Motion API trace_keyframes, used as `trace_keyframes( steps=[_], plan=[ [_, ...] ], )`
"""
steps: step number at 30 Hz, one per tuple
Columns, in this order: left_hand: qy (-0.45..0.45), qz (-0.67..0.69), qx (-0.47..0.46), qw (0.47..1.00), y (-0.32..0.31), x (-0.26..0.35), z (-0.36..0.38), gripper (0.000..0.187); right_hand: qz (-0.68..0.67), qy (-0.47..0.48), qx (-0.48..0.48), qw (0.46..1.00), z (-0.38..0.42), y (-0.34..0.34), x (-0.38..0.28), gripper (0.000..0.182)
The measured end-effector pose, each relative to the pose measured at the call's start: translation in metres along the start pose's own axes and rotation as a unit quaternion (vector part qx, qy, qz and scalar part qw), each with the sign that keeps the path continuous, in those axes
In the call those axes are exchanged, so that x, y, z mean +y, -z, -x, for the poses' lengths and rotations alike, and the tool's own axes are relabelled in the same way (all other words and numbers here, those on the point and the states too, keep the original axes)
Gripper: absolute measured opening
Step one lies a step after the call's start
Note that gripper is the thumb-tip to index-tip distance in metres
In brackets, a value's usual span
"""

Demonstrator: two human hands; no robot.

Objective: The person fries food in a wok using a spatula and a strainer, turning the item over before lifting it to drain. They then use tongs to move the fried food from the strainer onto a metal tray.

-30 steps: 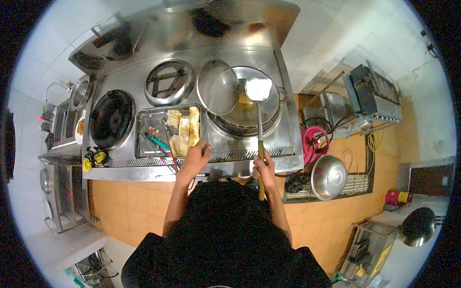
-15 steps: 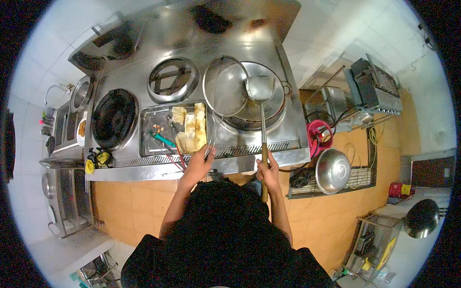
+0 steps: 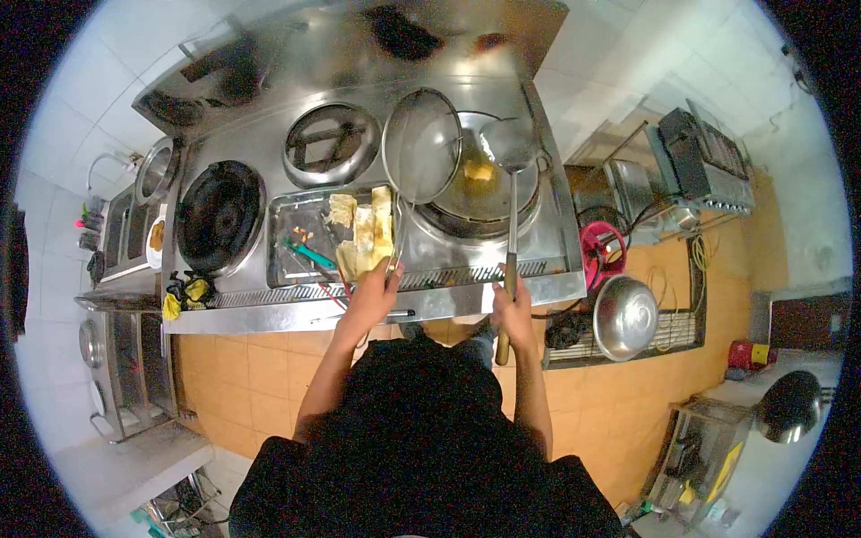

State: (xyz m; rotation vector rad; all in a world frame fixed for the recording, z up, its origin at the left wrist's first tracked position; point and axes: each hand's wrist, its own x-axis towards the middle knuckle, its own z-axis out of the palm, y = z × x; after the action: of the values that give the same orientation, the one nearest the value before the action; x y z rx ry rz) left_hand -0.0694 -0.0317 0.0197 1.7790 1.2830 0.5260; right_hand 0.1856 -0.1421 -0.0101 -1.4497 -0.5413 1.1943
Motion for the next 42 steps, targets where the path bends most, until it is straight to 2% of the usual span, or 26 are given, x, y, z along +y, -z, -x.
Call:
trace_keyframes(
  steps=[2, 4, 6, 7, 8, 10, 14, 16, 18, 19, 20, 22, 25, 26, 28, 30, 32, 33, 34, 36, 38, 39, 40, 42],
  plan=[
    [-0.037, 0.001, 0.009, 0.999, 0.000, -0.002, -0.013, 0.023, -0.023, -0.035, -0.020, 0.999, -0.005, 0.002, -0.014, 0.035],
    [-0.021, 0.007, 0.011, 1.000, 0.005, 0.012, -0.017, 0.021, 0.018, -0.001, -0.016, 1.000, -0.009, 0.005, -0.024, 0.031],
    [-0.049, -0.058, 0.025, 0.997, 0.007, 0.013, -0.021, 0.021, 0.053, 0.079, 0.045, 0.994, -0.003, 0.009, -0.037, 0.041],
    [-0.087, -0.049, 0.036, 0.994, 0.013, 0.022, -0.022, 0.020, 0.047, 0.085, 0.094, 0.991, 0.000, 0.005, -0.050, 0.051],
    [-0.085, -0.050, 0.028, 0.995, 0.018, 0.032, -0.024, 0.020, 0.038, 0.154, 0.056, 0.986, 0.000, 0.009, -0.060, 0.056],
    [-0.092, 0.002, 0.047, 0.995, 0.023, 0.051, -0.031, 0.019, 0.074, 0.229, 0.056, 0.969, 0.001, -0.001, -0.089, 0.049],
    [-0.104, 0.007, 0.093, 0.990, -0.003, 0.052, -0.043, 0.018, 0.069, 0.211, 0.042, 0.974, -0.010, 0.000, -0.079, 0.059],
    [-0.079, 0.002, 0.082, 0.993, -0.021, 0.034, -0.047, 0.018, 0.131, 0.148, 0.069, 0.978, -0.014, 0.005, -0.054, 0.057],
    [-0.016, -0.032, 0.039, 0.999, -0.033, 0.017, -0.049, 0.019, 0.355, 0.311, 0.131, 0.872, -0.048, 0.035, 0.017, 0.054],
    [-0.086, 0.021, 0.082, 0.993, -0.039, 0.011, -0.049, 0.020, 0.200, 0.124, 0.070, 0.969, -0.041, 0.032, 0.017, 0.052],
    [-0.087, 0.020, 0.087, 0.992, -0.044, 0.004, -0.049, 0.020, 0.240, 0.094, 0.061, 0.964, -0.041, 0.033, 0.021, 0.048],
    [-0.079, 0.025, 0.061, 0.995, -0.043, 0.019, -0.052, 0.021, 0.235, 0.078, 0.052, 0.968, -0.031, 0.021, -0.003, 0.033],
    [-0.075, 0.042, 0.049, 0.995, -0.021, 0.065, -0.046, 0.019, 0.186, 0.103, 0.082, 0.974, -0.016, -0.004, -0.073, 0.023],
    [-0.058, 0.052, 0.043, 0.996, -0.017, 0.077, -0.047, 0.018, 0.183, 0.105, 0.085, 0.974, -0.019, -0.002, -0.077, 0.023],
    [-0.090, 0.070, 0.068, 0.991, -0.016, 0.088, -0.044, 0.019, 0.153, 0.199, 0.095, 0.963, -0.026, 0.001, -0.084, 0.023],
    [-0.122, 0.089, 0.095, 0.984, -0.019, 0.088, -0.040, 0.020, 0.140, 0.201, 0.088, 0.966, -0.032, 0.006, -0.072, 0.024],
    [-0.057, 0.053, 0.065, 0.995, -0.027, 0.076, -0.037, 0.023, 0.174, 0.158, 0.088, 0.968, -0.039, 0.016, -0.041, 0.024],
    [-0.046, 0.000, 0.064, 0.997, -0.037, 0.059, -0.039, 0.024, 0.133, 0.075, 0.030, 0.988, -0.026, 0.014, -0.050, 0.028],
    [-0.049, -0.001, 0.067, 0.997, -0.045, 0.048, -0.040, 0.024, 0.219, 0.167, 0.057, 0.960, -0.039, 0.025, -0.018, 0.033],
    [0.008, -0.056, 0.057, 0.997, -0.060, 0.033, -0.038, 0.025, 0.209, 0.113, 0.031, 0.971, -0.050, 0.044, 0.022, 0.035],
    [0.001, -0.038, 0.070, 0.997, -0.069, 0.031, -0.043, 0.027, 0.135, 0.017, 0.016, 0.991, -0.031, 0.034, -0.018, 0.034],
    [0.005, -0.023, 0.079, 0.997, -0.071, 0.038, -0.044, 0.027, 0.121, 0.046, 0.022, 0.991, -0.041, 0.041, -0.014, 0.032],
    [0.013, -0.010, 0.084, 0.996, -0.072, 0.044, -0.042, 0.026, 0.121, 0.045, 0.019, 0.991, -0.042, 0.042, -0.029, 0.032],
    [-0.004, 0.015, 0.093, 0.996, -0.069, 0.061, -0.046, 0.026, 0.073, 0.105, 0.023, 0.992, -0.052, 0.045, -0.061, 0.032]
  ],
)
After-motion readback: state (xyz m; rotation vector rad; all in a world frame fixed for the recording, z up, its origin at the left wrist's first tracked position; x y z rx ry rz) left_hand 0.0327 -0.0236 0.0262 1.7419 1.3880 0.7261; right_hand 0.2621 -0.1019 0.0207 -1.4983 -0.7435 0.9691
